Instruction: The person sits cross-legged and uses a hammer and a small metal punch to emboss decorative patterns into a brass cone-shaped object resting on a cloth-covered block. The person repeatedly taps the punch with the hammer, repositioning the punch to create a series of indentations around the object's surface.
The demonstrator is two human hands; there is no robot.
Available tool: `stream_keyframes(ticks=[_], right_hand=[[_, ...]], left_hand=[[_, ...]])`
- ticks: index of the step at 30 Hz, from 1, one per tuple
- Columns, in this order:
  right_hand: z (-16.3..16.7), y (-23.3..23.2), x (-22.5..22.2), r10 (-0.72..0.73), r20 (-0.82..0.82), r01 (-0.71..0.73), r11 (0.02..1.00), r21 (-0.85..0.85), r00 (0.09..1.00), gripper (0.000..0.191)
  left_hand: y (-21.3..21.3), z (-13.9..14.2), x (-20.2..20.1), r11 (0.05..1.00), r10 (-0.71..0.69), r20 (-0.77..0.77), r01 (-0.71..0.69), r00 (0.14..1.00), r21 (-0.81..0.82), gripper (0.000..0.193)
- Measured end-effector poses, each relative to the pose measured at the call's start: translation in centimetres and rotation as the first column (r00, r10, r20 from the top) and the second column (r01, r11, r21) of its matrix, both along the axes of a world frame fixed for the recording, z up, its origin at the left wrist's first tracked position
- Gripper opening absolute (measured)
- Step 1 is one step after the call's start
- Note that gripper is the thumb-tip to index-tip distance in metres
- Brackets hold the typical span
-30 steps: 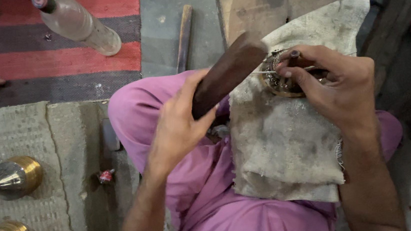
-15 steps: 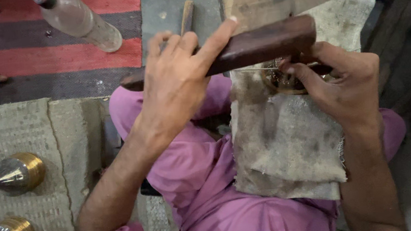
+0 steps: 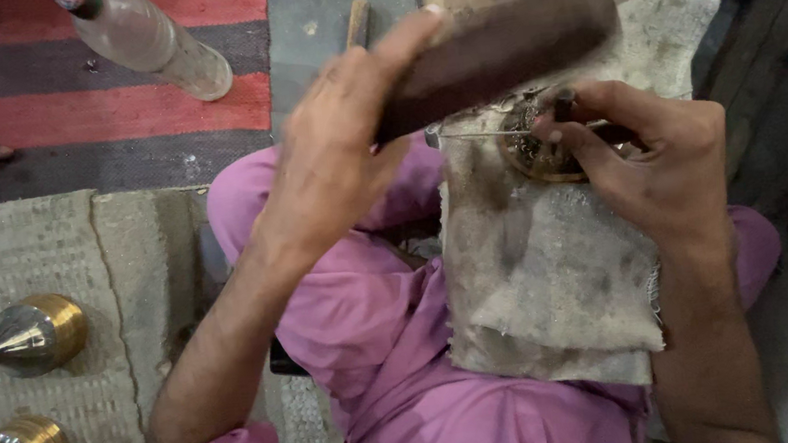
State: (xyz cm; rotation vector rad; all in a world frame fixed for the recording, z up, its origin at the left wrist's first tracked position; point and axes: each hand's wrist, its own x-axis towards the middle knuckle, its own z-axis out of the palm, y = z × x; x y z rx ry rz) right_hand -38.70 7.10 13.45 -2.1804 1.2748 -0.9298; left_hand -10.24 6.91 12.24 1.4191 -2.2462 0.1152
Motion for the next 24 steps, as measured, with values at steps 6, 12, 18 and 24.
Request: stream_keyframes(ticks=[6, 12, 18, 24], right_hand=[[0.6, 0.1, 0.3, 0.003, 0.114, -0.008, 0.999, 0.045, 0.993, 0.024], [0.6, 0.0, -0.4, 0.016, 0.195, -0.036, 0.994, 0.099, 0.981, 0.021], [0.3, 0.0, -0.6, 0.018, 0.124, -0.022, 0.999, 0.035, 0.992, 0.017], [0.0, 0.0, -0.9, -0.027, 0.113, 0.027, 1.0, 0.005, 0.993, 0.018]], left_hand=[[0.4, 0.1, 0.2, 0.994, 0.029, -0.094, -0.019, 0.995, 0.112, 0.08], [3.3, -0.4, -3.5, 0.811, 0.243, -0.893, 0.425, 0.379, 0.401, 0.059], [1.5, -1.6, -3.0, 0.85, 0.034, -0.832, 0.422, 0.554, 0.316, 0.053], [-0.2, 0.6, -1.6, 0.934, -0.075, -0.548, 0.251, 0.833, 0.254, 0.076]])
